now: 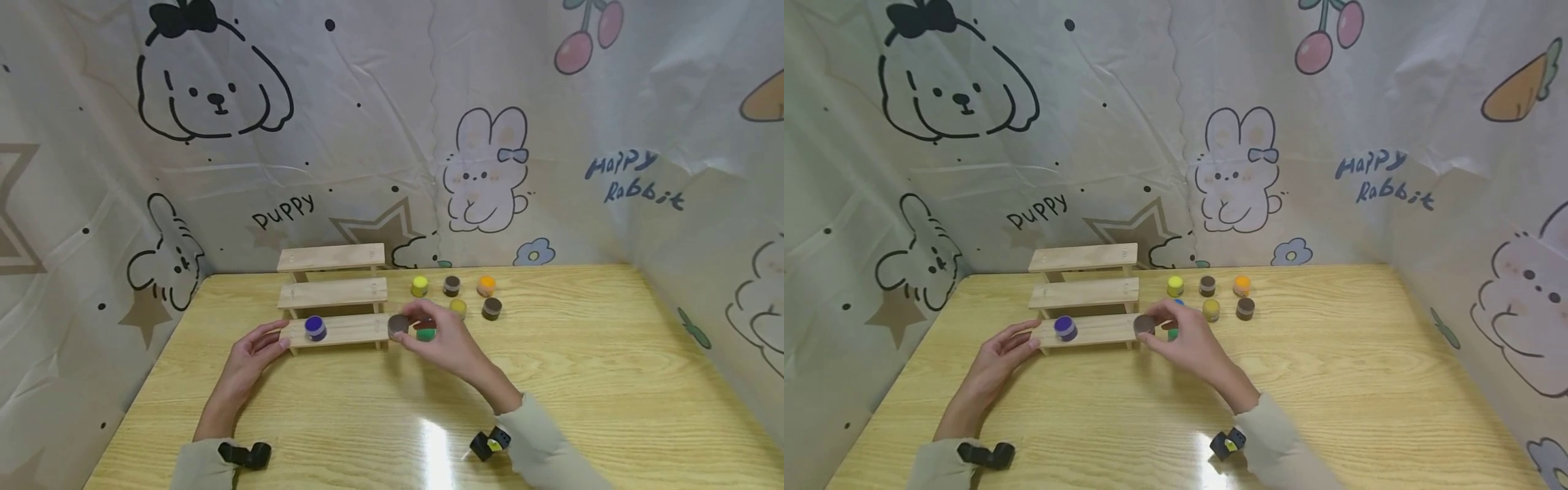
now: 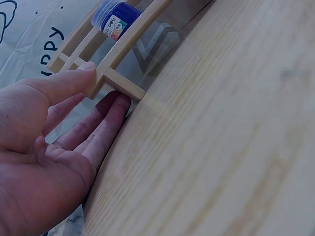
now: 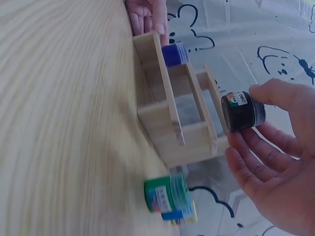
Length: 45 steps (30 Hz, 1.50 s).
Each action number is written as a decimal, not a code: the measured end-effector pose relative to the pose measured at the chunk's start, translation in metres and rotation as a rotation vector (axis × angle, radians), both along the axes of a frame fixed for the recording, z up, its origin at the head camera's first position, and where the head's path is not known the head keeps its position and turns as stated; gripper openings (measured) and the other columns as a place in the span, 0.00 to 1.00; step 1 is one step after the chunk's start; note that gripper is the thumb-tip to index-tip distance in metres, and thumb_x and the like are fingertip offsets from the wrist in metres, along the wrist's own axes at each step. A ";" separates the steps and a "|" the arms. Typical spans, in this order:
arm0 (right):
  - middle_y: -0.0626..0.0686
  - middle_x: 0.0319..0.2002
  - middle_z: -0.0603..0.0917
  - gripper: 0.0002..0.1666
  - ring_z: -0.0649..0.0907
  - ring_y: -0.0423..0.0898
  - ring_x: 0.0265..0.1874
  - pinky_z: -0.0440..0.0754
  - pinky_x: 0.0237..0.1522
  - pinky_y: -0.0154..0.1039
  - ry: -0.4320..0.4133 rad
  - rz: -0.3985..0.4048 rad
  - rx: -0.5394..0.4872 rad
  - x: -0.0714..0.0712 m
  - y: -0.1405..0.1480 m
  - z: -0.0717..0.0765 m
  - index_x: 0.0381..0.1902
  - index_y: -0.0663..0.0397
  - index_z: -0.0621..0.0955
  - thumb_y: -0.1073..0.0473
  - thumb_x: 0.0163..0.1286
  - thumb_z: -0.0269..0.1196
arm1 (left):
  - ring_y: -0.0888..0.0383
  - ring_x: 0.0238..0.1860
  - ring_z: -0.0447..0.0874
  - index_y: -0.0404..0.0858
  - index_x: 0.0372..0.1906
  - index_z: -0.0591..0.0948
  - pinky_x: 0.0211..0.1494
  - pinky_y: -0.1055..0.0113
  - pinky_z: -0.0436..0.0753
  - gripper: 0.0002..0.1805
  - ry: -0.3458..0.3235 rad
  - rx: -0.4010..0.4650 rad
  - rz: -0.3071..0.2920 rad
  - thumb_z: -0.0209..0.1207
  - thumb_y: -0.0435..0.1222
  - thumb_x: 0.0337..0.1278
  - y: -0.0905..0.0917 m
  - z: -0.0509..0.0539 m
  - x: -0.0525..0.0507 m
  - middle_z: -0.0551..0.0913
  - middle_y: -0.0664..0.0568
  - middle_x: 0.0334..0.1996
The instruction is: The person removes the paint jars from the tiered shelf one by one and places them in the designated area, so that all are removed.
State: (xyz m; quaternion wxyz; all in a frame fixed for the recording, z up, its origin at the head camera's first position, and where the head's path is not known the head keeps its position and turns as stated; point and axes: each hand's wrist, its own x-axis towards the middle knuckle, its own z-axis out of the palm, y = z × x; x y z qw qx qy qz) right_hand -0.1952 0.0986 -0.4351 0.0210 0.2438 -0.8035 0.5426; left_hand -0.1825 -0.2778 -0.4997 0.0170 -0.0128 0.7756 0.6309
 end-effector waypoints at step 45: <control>0.57 0.46 0.85 0.19 0.86 0.53 0.46 0.87 0.47 0.43 -0.155 -0.186 0.151 -0.012 0.089 -0.038 0.51 0.62 0.82 0.63 0.64 0.74 | 0.68 0.52 0.82 0.35 0.71 0.74 0.54 0.75 0.81 0.29 -0.018 -0.004 0.000 0.64 0.41 0.71 0.001 0.001 0.000 0.79 0.37 0.62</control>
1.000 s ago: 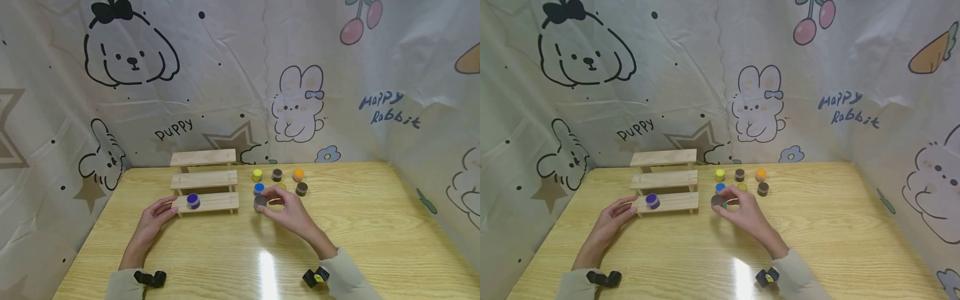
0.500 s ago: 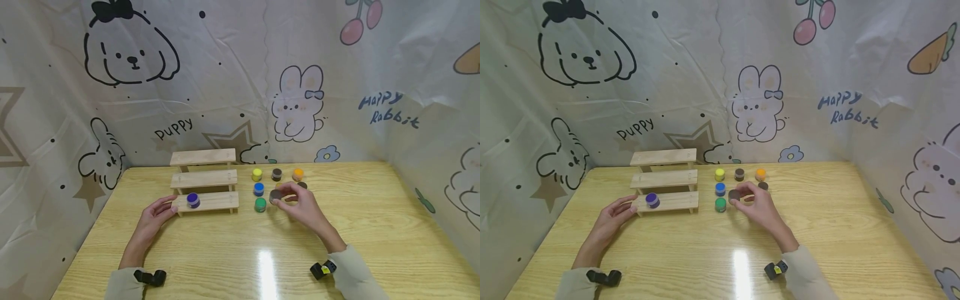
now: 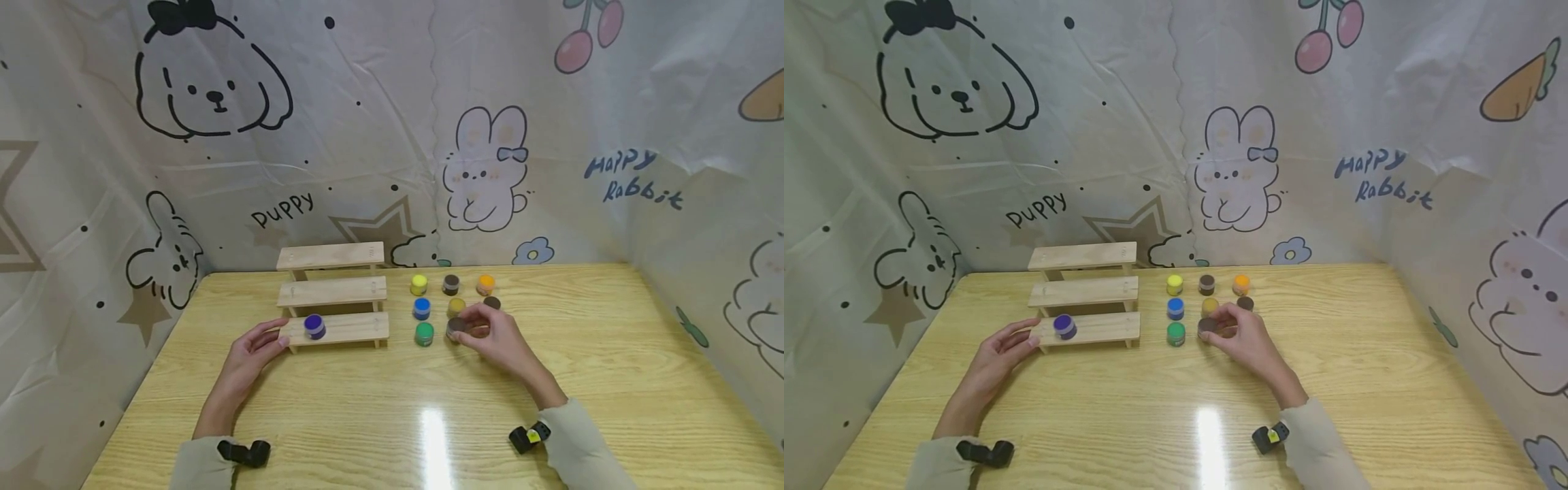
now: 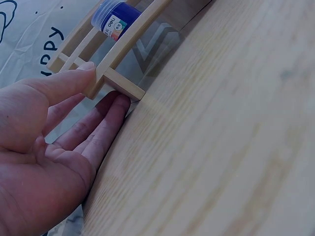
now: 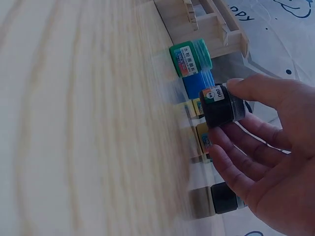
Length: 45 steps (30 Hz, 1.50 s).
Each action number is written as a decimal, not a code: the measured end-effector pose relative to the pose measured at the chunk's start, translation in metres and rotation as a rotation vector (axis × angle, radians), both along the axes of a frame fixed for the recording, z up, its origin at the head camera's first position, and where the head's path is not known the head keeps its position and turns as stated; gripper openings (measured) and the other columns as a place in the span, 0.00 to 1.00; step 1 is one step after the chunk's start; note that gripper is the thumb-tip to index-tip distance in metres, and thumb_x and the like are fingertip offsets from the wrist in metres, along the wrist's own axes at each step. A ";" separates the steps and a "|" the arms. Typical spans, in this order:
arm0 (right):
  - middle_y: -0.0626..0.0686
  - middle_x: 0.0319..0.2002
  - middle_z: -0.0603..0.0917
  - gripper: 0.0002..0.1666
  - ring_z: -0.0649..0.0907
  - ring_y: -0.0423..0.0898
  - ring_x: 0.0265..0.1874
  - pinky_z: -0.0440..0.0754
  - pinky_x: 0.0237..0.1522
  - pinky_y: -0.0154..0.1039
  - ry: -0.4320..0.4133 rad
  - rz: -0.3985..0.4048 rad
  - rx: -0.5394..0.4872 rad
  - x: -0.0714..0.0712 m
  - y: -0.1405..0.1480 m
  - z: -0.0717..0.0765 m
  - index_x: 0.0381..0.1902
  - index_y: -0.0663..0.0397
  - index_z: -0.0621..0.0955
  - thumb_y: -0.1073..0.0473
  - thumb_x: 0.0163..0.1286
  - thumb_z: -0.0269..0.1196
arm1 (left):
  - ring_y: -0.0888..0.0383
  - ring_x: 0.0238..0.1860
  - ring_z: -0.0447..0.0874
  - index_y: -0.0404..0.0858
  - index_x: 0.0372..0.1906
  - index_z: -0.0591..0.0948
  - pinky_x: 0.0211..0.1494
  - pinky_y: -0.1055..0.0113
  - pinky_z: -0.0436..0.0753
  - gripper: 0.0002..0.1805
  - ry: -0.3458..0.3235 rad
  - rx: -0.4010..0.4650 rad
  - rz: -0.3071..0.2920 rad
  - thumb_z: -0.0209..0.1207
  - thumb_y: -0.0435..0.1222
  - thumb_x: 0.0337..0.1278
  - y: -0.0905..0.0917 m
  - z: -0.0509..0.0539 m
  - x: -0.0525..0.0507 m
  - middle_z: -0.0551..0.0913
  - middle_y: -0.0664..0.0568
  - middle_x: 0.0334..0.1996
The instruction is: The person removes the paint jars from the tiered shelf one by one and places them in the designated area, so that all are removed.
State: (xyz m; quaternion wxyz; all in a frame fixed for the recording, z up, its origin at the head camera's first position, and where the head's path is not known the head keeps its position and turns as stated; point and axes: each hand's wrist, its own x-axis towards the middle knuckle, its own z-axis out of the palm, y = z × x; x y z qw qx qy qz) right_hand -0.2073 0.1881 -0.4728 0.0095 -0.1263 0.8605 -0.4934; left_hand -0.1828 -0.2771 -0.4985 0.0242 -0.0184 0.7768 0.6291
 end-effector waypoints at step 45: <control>0.59 0.49 0.86 0.15 0.86 0.54 0.50 0.85 0.53 0.51 0.128 -0.006 -0.064 0.005 -0.003 0.028 0.51 0.62 0.84 0.64 0.69 0.70 | 0.66 0.57 0.74 0.38 0.73 0.73 0.54 0.79 0.77 0.31 -0.041 -0.048 0.024 0.64 0.45 0.71 0.001 0.004 0.000 0.76 0.39 0.66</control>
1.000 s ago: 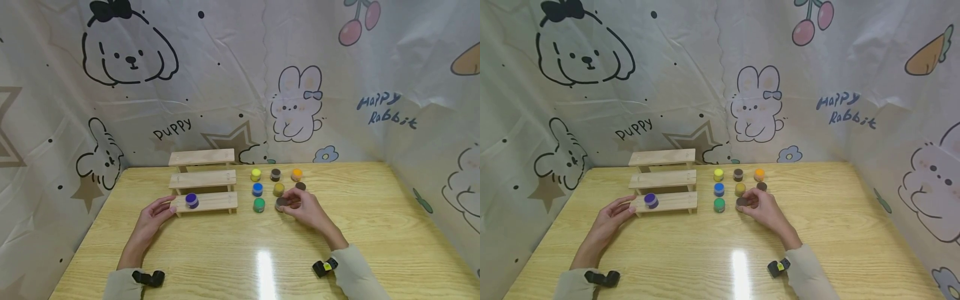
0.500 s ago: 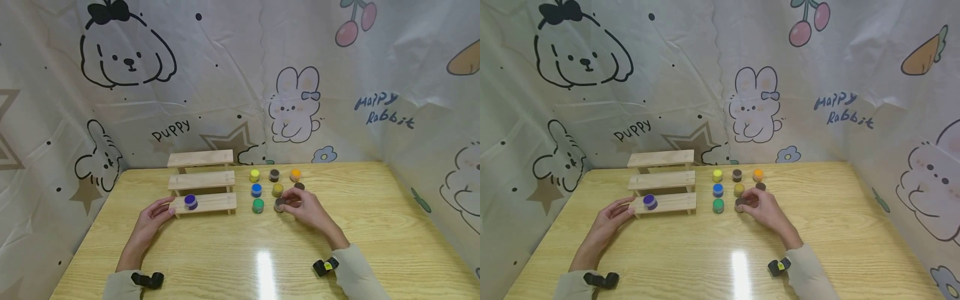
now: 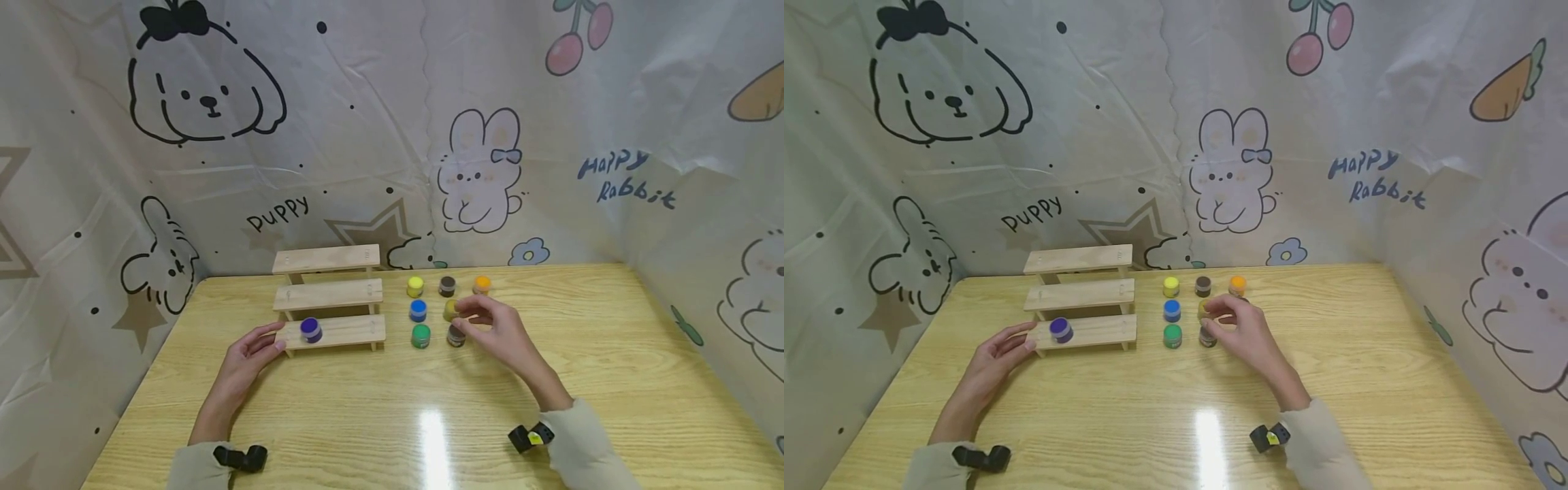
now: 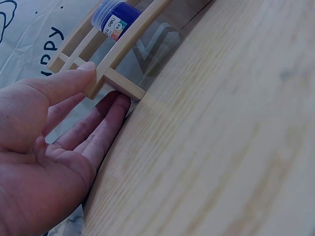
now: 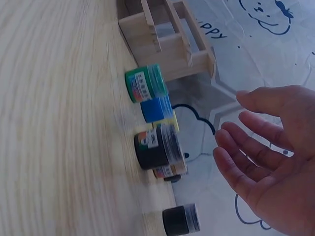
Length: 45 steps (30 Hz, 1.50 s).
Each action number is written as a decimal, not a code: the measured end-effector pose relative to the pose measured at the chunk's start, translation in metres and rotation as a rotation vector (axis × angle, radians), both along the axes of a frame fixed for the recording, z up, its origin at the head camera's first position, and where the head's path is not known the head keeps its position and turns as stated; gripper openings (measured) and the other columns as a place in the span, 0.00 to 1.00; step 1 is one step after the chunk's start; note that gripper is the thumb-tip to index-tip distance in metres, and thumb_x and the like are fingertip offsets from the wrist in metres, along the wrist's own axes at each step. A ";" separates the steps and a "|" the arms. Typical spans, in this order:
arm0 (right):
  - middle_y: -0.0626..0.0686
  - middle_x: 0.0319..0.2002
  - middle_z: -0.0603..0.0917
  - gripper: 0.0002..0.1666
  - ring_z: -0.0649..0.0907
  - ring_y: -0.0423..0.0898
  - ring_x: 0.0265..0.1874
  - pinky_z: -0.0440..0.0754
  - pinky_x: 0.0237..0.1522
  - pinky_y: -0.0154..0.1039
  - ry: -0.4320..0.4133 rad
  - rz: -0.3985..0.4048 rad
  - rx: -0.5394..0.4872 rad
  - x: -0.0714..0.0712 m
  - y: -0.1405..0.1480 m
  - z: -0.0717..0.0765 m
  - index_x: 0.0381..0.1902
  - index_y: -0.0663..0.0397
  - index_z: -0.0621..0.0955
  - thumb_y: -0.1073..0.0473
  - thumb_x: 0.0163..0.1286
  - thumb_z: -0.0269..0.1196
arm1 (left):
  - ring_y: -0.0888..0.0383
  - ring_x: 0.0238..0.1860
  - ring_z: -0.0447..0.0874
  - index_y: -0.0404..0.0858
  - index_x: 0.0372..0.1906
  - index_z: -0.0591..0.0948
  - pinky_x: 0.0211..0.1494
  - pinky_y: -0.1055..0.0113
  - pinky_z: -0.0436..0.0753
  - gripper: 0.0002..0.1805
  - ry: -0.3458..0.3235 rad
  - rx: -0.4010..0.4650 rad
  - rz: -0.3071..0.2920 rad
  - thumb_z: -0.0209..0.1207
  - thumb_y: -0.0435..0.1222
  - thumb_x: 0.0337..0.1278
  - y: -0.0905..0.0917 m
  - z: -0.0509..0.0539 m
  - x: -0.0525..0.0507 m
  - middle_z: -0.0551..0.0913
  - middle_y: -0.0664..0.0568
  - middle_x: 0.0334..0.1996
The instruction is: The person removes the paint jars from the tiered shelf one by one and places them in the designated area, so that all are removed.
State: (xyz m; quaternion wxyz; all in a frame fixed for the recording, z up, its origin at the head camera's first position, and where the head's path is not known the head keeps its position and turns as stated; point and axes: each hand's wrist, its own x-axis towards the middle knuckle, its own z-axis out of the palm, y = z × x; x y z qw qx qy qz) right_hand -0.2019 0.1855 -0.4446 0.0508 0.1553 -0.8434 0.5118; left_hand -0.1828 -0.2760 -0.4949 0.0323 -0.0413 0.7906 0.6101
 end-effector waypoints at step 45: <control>0.57 0.55 0.84 0.21 0.84 0.61 0.50 0.84 0.53 0.53 0.094 0.301 -0.119 -0.011 -0.129 0.006 0.58 0.57 0.81 0.59 0.70 0.70 | 0.67 0.57 0.76 0.36 0.73 0.73 0.55 0.78 0.78 0.31 0.017 0.020 -0.010 0.64 0.44 0.71 0.000 -0.002 0.001 0.76 0.38 0.65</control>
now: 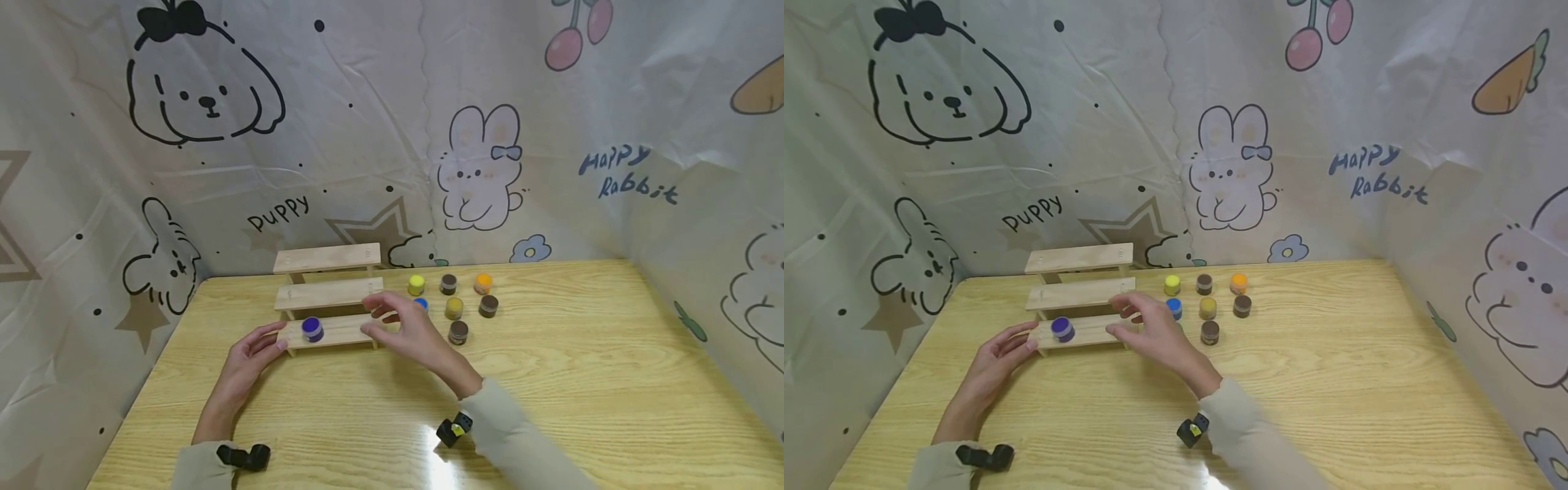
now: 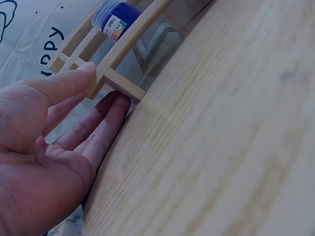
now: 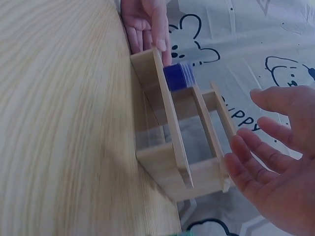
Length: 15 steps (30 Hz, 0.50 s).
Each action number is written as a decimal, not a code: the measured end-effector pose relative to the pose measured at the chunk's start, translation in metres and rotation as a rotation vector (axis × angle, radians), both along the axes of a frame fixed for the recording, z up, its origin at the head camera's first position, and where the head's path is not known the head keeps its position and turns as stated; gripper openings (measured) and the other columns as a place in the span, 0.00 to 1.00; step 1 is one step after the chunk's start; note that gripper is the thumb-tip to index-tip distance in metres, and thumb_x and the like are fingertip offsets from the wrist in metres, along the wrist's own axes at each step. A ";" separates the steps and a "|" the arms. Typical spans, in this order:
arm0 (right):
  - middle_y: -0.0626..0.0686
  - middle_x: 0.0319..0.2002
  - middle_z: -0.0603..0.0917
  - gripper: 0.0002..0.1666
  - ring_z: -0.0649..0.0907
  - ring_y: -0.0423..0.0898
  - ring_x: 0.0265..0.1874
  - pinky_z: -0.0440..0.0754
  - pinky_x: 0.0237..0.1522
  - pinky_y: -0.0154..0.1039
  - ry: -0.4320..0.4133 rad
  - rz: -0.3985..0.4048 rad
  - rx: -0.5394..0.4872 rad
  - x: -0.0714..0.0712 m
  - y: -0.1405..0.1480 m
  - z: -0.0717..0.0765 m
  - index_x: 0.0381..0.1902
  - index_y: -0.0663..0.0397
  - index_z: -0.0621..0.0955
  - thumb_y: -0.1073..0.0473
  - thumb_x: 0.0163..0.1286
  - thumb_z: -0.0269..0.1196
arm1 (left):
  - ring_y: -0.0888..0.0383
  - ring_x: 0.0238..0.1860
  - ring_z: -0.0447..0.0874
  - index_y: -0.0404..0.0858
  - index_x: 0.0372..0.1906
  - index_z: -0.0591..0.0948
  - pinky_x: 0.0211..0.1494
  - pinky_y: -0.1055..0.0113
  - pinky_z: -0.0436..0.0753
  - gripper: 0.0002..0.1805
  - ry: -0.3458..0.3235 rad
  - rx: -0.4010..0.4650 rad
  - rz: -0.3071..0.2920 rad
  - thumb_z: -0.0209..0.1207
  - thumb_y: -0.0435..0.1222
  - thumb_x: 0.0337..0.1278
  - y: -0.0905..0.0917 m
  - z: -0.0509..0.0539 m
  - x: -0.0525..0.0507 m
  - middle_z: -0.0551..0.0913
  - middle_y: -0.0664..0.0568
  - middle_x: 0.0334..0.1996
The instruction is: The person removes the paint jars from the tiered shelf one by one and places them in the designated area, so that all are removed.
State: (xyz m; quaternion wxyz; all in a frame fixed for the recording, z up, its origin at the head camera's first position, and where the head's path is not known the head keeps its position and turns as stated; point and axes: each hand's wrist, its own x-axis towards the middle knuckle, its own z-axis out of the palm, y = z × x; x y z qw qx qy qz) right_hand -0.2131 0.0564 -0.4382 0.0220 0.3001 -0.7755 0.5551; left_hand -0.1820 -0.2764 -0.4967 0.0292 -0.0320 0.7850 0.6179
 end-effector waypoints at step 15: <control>0.60 0.53 0.85 0.22 0.84 0.58 0.52 0.84 0.53 0.50 -0.017 0.049 0.016 -0.007 -0.044 -0.001 0.58 0.61 0.81 0.61 0.69 0.71 | 0.68 0.56 0.77 0.37 0.72 0.74 0.55 0.77 0.79 0.30 -0.001 -0.001 0.004 0.64 0.44 0.71 -0.001 0.000 0.000 0.77 0.38 0.65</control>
